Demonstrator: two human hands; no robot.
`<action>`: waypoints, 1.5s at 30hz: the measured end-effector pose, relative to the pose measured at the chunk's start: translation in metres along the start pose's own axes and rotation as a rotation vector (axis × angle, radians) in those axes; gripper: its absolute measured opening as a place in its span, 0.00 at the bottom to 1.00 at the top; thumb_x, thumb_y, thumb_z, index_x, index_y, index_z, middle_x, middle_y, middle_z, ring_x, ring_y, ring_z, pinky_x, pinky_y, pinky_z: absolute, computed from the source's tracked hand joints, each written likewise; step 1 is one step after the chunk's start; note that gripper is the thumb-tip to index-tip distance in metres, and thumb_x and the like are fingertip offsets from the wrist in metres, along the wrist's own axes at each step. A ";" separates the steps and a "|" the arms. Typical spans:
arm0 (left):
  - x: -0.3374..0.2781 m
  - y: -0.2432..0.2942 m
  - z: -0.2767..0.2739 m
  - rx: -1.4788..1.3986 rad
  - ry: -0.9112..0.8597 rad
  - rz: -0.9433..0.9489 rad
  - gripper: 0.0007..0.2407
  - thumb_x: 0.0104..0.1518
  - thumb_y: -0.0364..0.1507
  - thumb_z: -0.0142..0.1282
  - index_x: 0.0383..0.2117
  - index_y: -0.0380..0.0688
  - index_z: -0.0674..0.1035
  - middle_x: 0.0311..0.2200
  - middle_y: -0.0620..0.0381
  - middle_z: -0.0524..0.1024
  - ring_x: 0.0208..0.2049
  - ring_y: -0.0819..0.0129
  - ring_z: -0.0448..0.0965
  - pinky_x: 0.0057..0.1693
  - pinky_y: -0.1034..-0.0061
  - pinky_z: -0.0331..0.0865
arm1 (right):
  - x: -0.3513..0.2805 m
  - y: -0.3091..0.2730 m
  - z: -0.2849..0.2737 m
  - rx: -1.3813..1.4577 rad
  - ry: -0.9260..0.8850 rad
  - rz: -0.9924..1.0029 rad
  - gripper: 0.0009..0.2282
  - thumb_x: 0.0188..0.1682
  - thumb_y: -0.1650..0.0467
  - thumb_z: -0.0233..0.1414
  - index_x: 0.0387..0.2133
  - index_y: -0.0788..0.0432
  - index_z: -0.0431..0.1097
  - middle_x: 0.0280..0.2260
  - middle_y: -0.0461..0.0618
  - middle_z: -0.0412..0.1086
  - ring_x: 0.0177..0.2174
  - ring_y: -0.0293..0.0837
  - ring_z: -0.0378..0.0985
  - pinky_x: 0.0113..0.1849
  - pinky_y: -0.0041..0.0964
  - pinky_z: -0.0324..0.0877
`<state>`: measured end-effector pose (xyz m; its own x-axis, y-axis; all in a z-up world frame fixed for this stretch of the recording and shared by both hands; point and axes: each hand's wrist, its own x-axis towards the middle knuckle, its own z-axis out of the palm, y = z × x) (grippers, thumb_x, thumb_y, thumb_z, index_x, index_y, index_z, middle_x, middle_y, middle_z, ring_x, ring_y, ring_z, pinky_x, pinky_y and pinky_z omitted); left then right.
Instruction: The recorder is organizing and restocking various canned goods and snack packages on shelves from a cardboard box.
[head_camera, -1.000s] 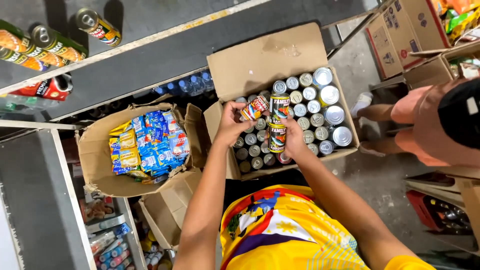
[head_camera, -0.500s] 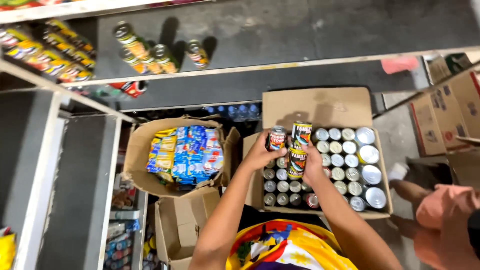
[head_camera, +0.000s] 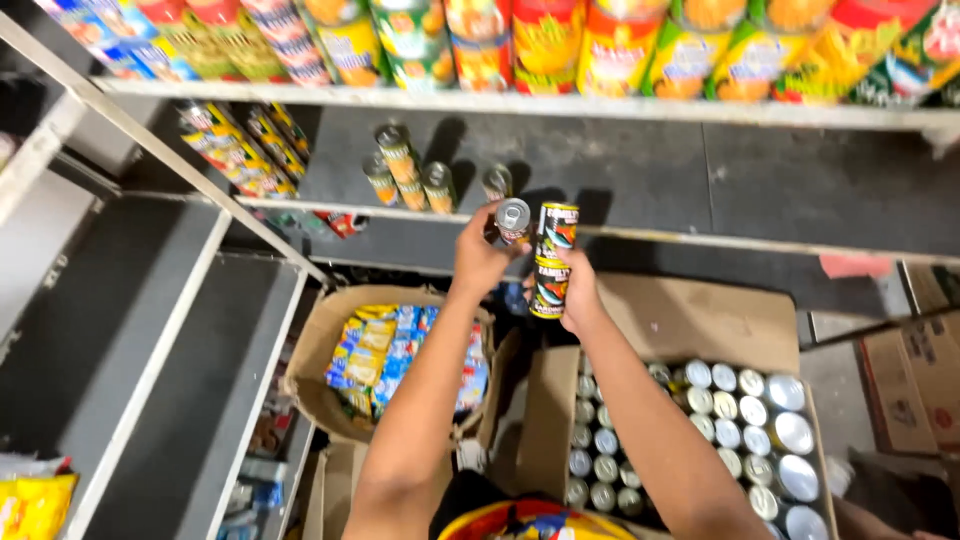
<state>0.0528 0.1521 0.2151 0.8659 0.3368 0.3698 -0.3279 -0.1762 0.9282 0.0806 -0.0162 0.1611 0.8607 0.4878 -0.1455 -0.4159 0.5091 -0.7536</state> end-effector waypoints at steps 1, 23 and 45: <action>0.010 -0.001 -0.007 -0.004 0.001 0.013 0.27 0.40 0.15 0.71 0.52 0.37 0.75 0.45 0.55 0.81 0.48 0.70 0.80 0.57 0.73 0.74 | 0.014 0.003 0.006 -0.005 -0.007 -0.011 0.20 0.50 0.60 0.47 0.53 0.56 0.61 0.36 0.56 0.72 0.27 0.49 0.79 0.30 0.49 0.77; 0.101 -0.060 -0.008 0.333 -0.003 0.182 0.28 0.49 0.23 0.69 0.57 0.40 0.67 0.54 0.41 0.70 0.57 0.44 0.72 0.61 0.61 0.67 | 0.130 -0.029 0.014 -0.026 -0.075 -0.034 0.25 0.51 0.57 0.44 0.54 0.63 0.68 0.29 0.52 0.72 0.24 0.46 0.78 0.28 0.45 0.78; 0.079 -0.042 0.005 0.277 -0.023 0.340 0.27 0.51 0.31 0.70 0.56 0.36 0.70 0.50 0.38 0.75 0.53 0.40 0.73 0.59 0.54 0.66 | 0.158 -0.043 -0.039 -0.057 0.061 -0.134 0.21 0.51 0.55 0.47 0.41 0.61 0.71 0.30 0.53 0.74 0.25 0.48 0.78 0.28 0.47 0.75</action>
<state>0.1366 0.1818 0.2055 0.7357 0.1965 0.6482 -0.4844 -0.5163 0.7063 0.2458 0.0116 0.1455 0.9244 0.3732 -0.0784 -0.2801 0.5249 -0.8038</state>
